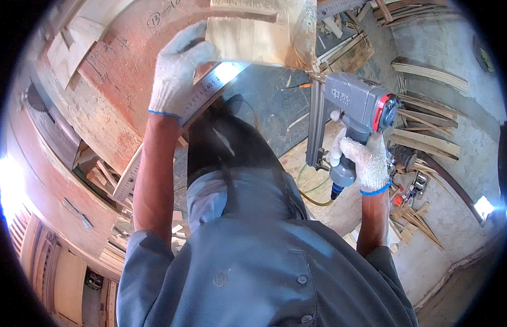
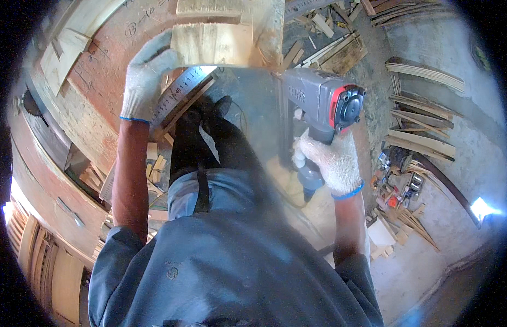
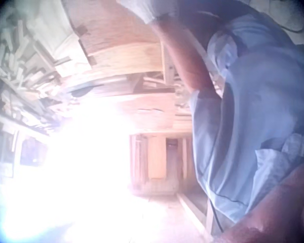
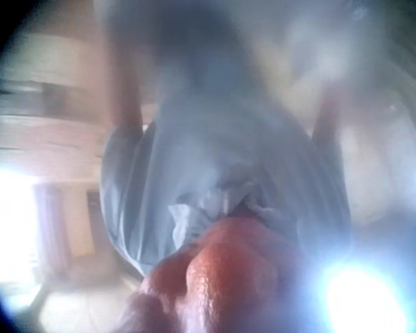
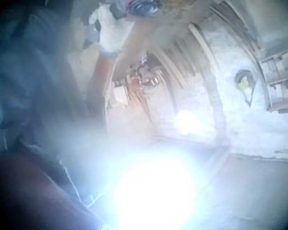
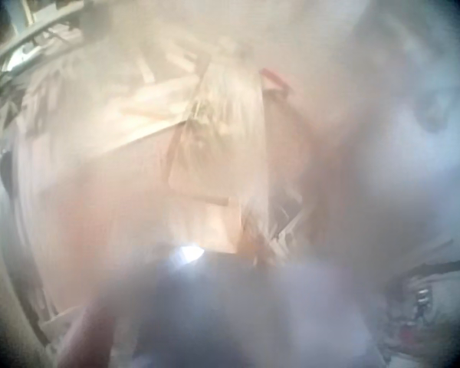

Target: The person assembles a wooden frame by positioning small wooden pieces onto a larger board and securing them with a pneumatic nail gun. They repeatedly pick up pieces, align them, and drive nails into the joints. The person also uses a hammer to tap pieces into place and flips the assembly to work on different sides.

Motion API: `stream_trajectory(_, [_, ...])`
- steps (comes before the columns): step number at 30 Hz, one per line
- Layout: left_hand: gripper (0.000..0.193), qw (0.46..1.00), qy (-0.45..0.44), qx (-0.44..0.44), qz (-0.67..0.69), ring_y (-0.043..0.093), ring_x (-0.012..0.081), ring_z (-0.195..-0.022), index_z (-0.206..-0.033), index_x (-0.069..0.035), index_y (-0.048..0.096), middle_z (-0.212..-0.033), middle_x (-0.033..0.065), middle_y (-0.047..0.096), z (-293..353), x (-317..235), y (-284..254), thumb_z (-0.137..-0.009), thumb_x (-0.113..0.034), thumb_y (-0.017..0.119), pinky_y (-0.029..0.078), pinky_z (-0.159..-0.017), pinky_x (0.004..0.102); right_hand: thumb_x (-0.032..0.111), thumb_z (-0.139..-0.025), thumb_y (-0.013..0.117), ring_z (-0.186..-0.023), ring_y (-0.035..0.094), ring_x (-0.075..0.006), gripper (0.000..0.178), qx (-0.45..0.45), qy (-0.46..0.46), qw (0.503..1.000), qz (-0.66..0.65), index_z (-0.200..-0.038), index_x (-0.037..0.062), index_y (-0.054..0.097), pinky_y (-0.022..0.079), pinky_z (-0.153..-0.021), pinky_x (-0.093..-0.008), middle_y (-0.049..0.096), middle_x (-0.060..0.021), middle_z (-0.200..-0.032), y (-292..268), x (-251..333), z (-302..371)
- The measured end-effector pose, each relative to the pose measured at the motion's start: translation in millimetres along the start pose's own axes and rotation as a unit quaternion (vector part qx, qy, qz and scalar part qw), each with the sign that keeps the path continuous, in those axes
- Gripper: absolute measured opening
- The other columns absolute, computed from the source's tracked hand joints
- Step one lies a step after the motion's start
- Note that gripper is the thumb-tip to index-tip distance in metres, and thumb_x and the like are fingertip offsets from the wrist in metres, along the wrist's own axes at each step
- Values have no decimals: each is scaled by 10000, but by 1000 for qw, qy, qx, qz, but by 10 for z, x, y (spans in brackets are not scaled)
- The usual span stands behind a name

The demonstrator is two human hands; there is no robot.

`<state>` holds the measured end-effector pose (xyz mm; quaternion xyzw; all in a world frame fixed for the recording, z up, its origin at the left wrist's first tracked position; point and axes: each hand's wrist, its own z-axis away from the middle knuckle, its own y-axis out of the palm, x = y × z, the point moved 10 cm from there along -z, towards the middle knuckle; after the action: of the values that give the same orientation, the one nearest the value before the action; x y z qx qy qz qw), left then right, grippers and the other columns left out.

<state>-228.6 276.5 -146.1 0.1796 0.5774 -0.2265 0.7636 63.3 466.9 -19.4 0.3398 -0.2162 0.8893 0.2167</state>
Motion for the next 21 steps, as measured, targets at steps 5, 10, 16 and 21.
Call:
stream_trajectory(5, [541,1000,-15,-5,3,670,206,-1173,-1436,-9,647,-1293,108,721,-61,187,-102,-934,-194,729,524,-1025,330,28,-816,615,-611,653,-185,507,22,-13,1000,17,-1318,-33,599,558,-604,-337,670,-79,-747,122,104,-52])
stream_trajectory(10, [632,875,239,-90,-412,586,331,-1338,-1488,-69,599,-1444,151,631,197,-507,113,-903,-232,777,463,-1141,432,-15,-853,686,-662,648,-120,457,45,-5,997,70,-1306,-19,628,523,-646,-304,671,-19,-745,144,201,-131])
stream_trajectory(16, [681,762,368,21,-533,487,370,-1415,-1401,-236,652,-1487,121,570,326,-574,826,-759,-304,869,369,-1195,558,-16,-842,615,-651,667,-177,501,60,20,995,77,-1342,-27,596,549,-642,-324,662,-63,-779,130,-224,-120])
stream_trajectory(21, [699,750,387,24,-536,498,362,-1388,-1379,-256,656,-1468,97,579,315,-525,909,-722,-285,892,367,-1184,554,84,-877,782,-868,691,-132,247,30,4,992,122,-1111,30,727,547,-798,-329,725,-31,-936,114,-595,-200])
